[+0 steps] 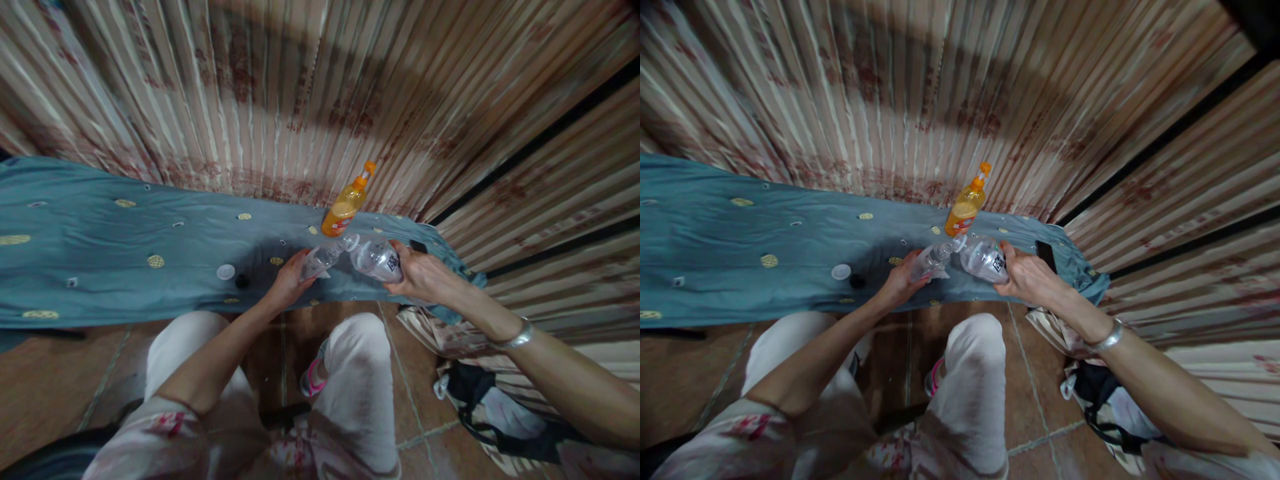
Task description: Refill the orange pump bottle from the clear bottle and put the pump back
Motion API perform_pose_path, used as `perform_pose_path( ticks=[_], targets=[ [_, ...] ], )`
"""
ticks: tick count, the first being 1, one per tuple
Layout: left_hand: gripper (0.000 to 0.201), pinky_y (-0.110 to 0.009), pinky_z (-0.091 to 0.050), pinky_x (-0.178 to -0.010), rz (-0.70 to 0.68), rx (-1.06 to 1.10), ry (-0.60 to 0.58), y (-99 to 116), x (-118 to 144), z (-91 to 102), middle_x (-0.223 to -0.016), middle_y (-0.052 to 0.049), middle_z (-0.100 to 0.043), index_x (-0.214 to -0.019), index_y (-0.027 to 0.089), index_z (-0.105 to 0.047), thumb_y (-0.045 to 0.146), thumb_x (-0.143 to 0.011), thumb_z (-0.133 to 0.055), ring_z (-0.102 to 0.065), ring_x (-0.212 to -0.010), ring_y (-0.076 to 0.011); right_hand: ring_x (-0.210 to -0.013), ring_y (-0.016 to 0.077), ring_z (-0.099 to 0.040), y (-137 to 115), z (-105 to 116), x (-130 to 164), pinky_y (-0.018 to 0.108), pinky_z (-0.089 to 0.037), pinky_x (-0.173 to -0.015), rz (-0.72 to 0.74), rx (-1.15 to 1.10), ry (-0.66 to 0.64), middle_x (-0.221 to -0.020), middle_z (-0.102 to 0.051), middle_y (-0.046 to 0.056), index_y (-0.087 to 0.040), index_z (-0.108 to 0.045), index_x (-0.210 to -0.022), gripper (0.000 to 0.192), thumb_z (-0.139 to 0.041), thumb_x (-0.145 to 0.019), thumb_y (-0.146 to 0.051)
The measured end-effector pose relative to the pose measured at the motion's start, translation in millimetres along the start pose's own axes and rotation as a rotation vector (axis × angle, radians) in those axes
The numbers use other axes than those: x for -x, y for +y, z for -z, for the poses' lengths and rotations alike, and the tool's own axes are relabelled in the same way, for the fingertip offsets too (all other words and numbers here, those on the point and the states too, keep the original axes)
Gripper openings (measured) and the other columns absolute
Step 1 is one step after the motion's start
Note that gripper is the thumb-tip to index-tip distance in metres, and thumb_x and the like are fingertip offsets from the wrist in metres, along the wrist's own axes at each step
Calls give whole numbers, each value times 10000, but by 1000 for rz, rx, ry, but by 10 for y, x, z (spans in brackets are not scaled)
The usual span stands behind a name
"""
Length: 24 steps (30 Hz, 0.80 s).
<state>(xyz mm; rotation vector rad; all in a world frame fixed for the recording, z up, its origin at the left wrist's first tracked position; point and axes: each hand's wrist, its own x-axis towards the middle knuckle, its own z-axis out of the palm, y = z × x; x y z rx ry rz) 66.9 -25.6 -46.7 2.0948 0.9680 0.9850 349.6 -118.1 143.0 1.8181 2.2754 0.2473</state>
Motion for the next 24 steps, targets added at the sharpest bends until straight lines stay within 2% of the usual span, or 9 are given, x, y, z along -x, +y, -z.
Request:
perform_pose_path(
  ticks=[14,18,24],
  targets=[
    [644,-450,-502,-1148,2,-18,-8,44,0,5,-1445,-123,-630,-1454,228,-457,224,-865,-716,-617,-1350,-284,-969,349,-757,-33,42,4,373,-542,-799,-1,25,5,-1090,-762,224,-18,-438,-1434,746,-672,-837,-399],
    [644,-461,-506,-1144,-13,-34,-2,18,-4,-13,-1450,-136,-628,-1457,217,-449,224,-870,-715,-621,-1346,-287,-1024,359,-747,-12,41,-5,377,-545,-833,12,46,7,-1157,-744,252,12,-414,-1456,810,-689,-823,-413],
    [652,-450,-525,-1111,-37,-49,5,-17,-3,-27,-1421,-124,-645,-1465,228,-442,236,-877,-722,-644,-1301,-282,-1004,360,-748,-13,63,-5,377,-547,-846,24,67,11,-1121,-749,249,40,-420,-1452,811,-685,-822,-396]
  ],
)
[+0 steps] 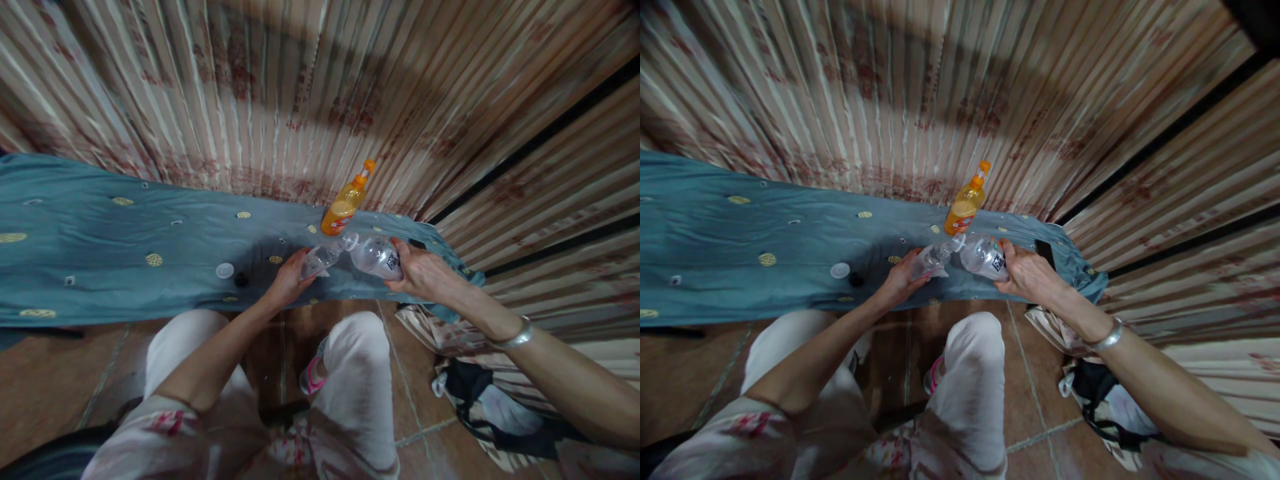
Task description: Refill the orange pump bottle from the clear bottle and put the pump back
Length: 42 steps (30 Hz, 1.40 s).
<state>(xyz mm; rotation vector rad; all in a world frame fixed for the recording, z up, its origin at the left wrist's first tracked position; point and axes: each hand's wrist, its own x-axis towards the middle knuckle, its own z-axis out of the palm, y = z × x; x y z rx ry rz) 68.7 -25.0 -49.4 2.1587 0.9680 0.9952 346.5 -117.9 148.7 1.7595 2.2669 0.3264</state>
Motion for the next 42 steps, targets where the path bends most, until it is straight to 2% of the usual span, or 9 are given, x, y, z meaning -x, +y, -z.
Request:
perform_pose_path(
  ticks=[10,15,19,31,42],
  targets=[
    [649,-438,-528,-1111,3,8,6,18,-5,11,-1424,-113,-643,-1463,239,-436,238,-879,-718,-643,-1302,-274,-1005,381,-745,-21,6,19,391,-550,-810,-7,-23,-14,-1120,-745,259,23,-429,-1432,775,-683,-838,-407],
    [639,-449,-528,-1114,-8,4,14,15,-2,6,-1423,-131,-644,-1451,224,-442,238,-875,-720,-644,-1307,-284,-1060,385,-738,-83,89,35,412,-556,-874,-23,-7,-46,-1177,-724,274,21,-396,-1439,717,-646,-882,-356],
    [648,-451,-523,-1119,-23,7,14,4,2,2,-1424,-131,-645,-1460,227,-439,234,-875,-718,-639,-1318,-285,-1066,383,-739,-89,97,38,411,-559,-893,-26,-15,-59,-1155,-726,270,26,-392,-1437,748,-679,-868,-366],
    [656,-446,-525,-1125,-12,9,14,-29,2,-22,-1437,-130,-638,-1463,231,-443,259,-874,-729,-633,-1324,-283,-983,356,-726,127,-116,11,405,-543,-839,112,21,133,-1144,-729,259,22,-421,-1442,777,-687,-853,-409],
    [666,-461,-517,-1131,-20,18,3,-20,1,3,-1426,-122,-639,-1467,240,-445,244,-862,-723,-630,-1317,-282,-1019,362,-715,138,-99,13,419,-538,-878,118,32,126,-1131,-716,267,36,-411,-1442,788,-696,-851,-401]
  ],
)
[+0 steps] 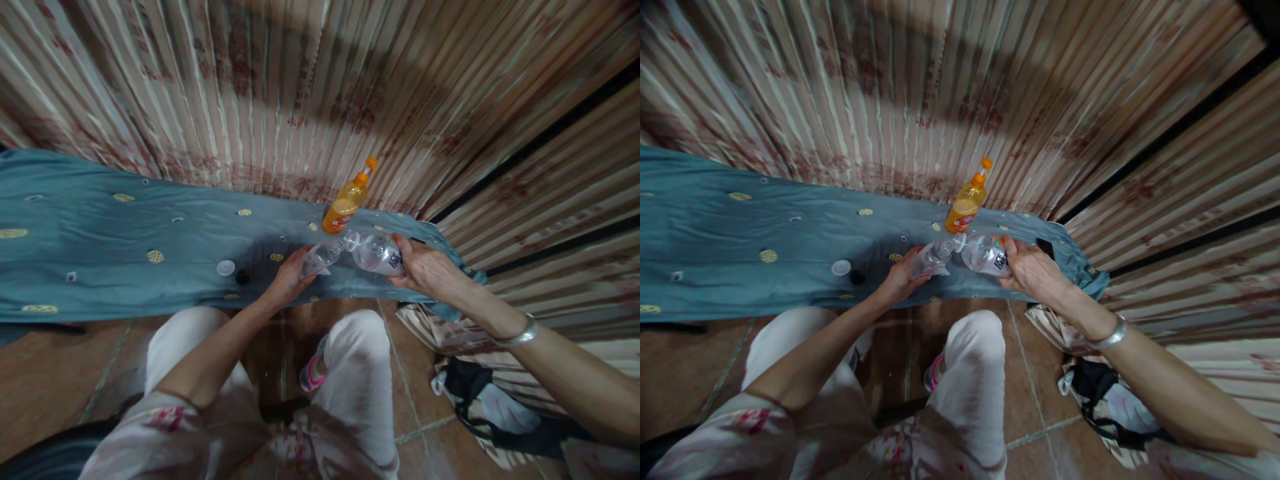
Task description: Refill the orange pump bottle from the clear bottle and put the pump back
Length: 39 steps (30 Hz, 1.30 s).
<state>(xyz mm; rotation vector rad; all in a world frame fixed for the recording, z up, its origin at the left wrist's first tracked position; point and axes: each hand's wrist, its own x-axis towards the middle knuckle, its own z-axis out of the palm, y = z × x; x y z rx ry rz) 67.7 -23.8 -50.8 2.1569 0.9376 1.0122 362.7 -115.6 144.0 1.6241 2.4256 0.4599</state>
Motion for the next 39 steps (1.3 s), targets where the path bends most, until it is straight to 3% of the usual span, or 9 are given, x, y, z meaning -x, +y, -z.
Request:
perform_pose_path(
  ticks=[6,39],
  targets=[
    [663,-452,-514,-1138,-9,15,4,17,-2,7,-1429,-116,-637,-1468,247,-448,236,-861,-713,-628,-1324,-280,-1021,381,-710,-7,25,-3,457,-547,-871,-3,-11,-8,-1129,-719,275,34,-430,-1447,766,-667,-872,-414],
    [681,-441,-525,-1132,-22,-23,5,-18,0,-25,-1452,-130,-634,-1472,229,-442,236,-859,-738,-634,-1332,-281,-964,367,-701,-12,102,-1,416,-527,-837,-2,38,-47,-1079,-715,248,33,-463,-1413,740,-649,-874,-438]
  ],
)
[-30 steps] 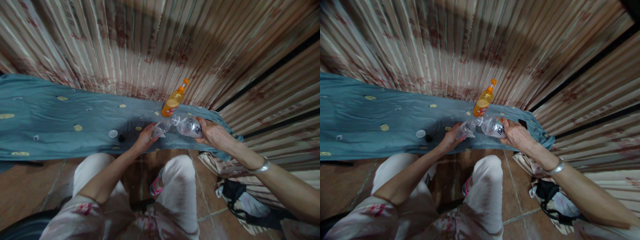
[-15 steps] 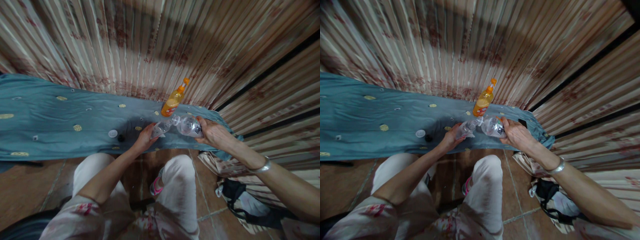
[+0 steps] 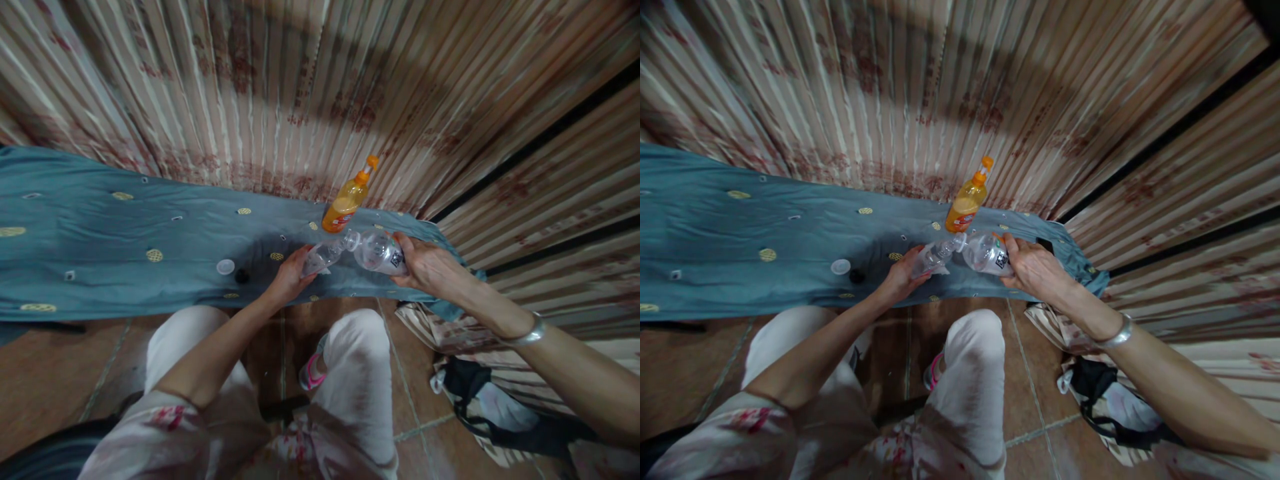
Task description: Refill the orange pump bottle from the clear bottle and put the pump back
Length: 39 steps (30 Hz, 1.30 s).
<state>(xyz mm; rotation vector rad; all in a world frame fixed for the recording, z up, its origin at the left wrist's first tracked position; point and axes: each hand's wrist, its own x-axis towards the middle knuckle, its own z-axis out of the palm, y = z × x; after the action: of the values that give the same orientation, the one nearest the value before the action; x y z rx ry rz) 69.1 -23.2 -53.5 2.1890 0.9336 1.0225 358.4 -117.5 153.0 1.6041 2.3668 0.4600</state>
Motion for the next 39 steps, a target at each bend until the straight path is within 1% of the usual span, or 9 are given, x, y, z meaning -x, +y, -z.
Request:
perform_pose_path(
  ticks=[8,16,20,28,32,35,39],
  targets=[
    [689,-475,-511,-1149,-16,7,6,-38,1,-30,-1441,-140,-636,-1478,226,-430,227,-856,-725,-630,-1342,-292,-956,365,-704,3,0,6,413,-524,-812,-7,20,-14,-1072,-725,236,-6,-449,-1420,739,-670,-866,-442],
    [672,-448,-528,-1128,-14,0,10,-4,-6,-19,-1435,-134,-641,-1461,234,-436,214,-855,-726,-643,-1325,-289,-943,346,-703,-8,29,-1,384,-513,-798,-2,28,-14,-1037,-726,222,0,-471,-1391,736,-702,-850,-441],
    [683,-453,-536,-1113,0,-6,4,3,-8,-14,-1420,-135,-649,-1461,229,-437,219,-848,-737,-650,-1309,-291,-957,363,-707,-31,78,-6,395,-517,-794,-13,46,-44,-1045,-727,235,9,-463,-1385,719,-690,-862,-429],
    [693,-452,-521,-1133,-8,1,3,-26,-1,-23,-1453,-135,-628,-1473,226,-437,230,-853,-746,-626,-1342,-289,-959,354,-710,-57,123,-18,394,-518,-821,-28,61,-79,-1047,-728,225,-17,-469,-1371,674,-668,-881,-436],
    [702,-459,-524,-1132,0,-6,1,-19,-4,-23,-1453,-144,-627,-1471,211,-434,225,-842,-746,-631,-1336,-295,-966,342,-709,-48,109,-13,389,-520,-838,-24,61,-72,-1050,-725,215,-14,-449,-1387,696,-683,-867,-411],
    [681,-456,-531,-1125,-18,6,0,-19,-4,-19,-1436,-145,-640,-1467,207,-437,236,-854,-732,-643,-1320,-292,-972,342,-707,-29,82,-6,388,-522,-849,-10,71,-64,-1055,-724,216,-9,-441,-1383,700,-679,-865,-415],
    [674,-463,-531,-1128,-36,14,7,-31,0,-17,-1455,-146,-631,-1467,213,-435,252,-860,-725,-637,-1333,-298,-956,342,-707,-16,50,0,388,-519,-830,-2,85,-33,-1046,-727,211,-27,-422,-1395,696,-668,-867,-408]
  ],
)
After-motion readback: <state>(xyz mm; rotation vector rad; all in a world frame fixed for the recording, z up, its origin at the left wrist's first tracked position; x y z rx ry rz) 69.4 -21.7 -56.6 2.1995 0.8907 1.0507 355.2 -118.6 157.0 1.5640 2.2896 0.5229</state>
